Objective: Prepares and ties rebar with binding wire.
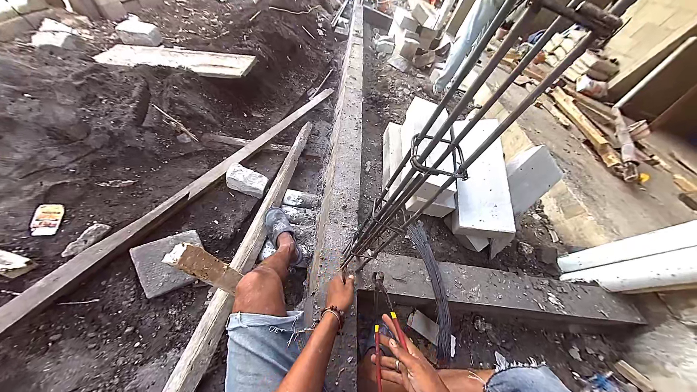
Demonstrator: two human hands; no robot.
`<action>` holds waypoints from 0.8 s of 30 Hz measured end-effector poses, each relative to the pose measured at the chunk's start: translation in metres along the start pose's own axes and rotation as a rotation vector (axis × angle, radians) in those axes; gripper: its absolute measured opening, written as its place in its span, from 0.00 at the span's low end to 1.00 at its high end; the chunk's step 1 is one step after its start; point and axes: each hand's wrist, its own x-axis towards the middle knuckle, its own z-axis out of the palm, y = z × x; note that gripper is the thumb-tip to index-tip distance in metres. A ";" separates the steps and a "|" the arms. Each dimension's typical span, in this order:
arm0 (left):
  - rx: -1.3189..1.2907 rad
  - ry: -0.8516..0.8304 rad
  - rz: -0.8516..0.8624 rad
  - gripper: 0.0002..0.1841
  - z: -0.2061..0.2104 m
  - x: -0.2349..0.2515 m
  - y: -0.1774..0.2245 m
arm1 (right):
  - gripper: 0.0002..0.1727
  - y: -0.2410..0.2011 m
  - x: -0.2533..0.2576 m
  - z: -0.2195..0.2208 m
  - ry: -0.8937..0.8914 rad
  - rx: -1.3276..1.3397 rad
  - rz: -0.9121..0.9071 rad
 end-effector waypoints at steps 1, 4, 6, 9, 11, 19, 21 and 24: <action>0.011 -0.025 0.005 0.34 0.005 -0.003 0.002 | 0.31 -0.001 0.001 0.000 -0.006 0.001 -0.005; 0.125 -0.065 -0.042 0.40 0.007 -0.013 0.017 | 0.31 0.000 0.002 0.003 0.006 0.003 -0.019; 0.088 -0.035 -0.067 0.32 -0.001 -0.006 0.023 | 0.31 -0.002 0.001 0.004 0.001 0.006 -0.038; -0.354 -0.027 -0.185 0.26 -0.005 0.013 0.012 | 0.31 -0.005 -0.004 0.003 -0.039 0.061 -0.062; -0.741 -0.140 -0.271 0.24 -0.008 0.018 0.002 | 0.31 -0.005 -0.006 0.001 -0.058 0.078 -0.059; -0.303 -0.131 -0.224 0.13 -0.038 0.009 0.004 | 0.29 -0.009 0.034 -0.009 -0.019 -0.245 0.147; -0.111 -0.134 -0.165 0.13 -0.039 0.007 -0.003 | 0.29 -0.013 0.049 -0.005 -0.013 -0.310 0.176; 0.014 -0.103 -0.119 0.14 -0.035 0.000 -0.011 | 0.29 -0.014 0.065 0.001 -0.019 -0.335 0.182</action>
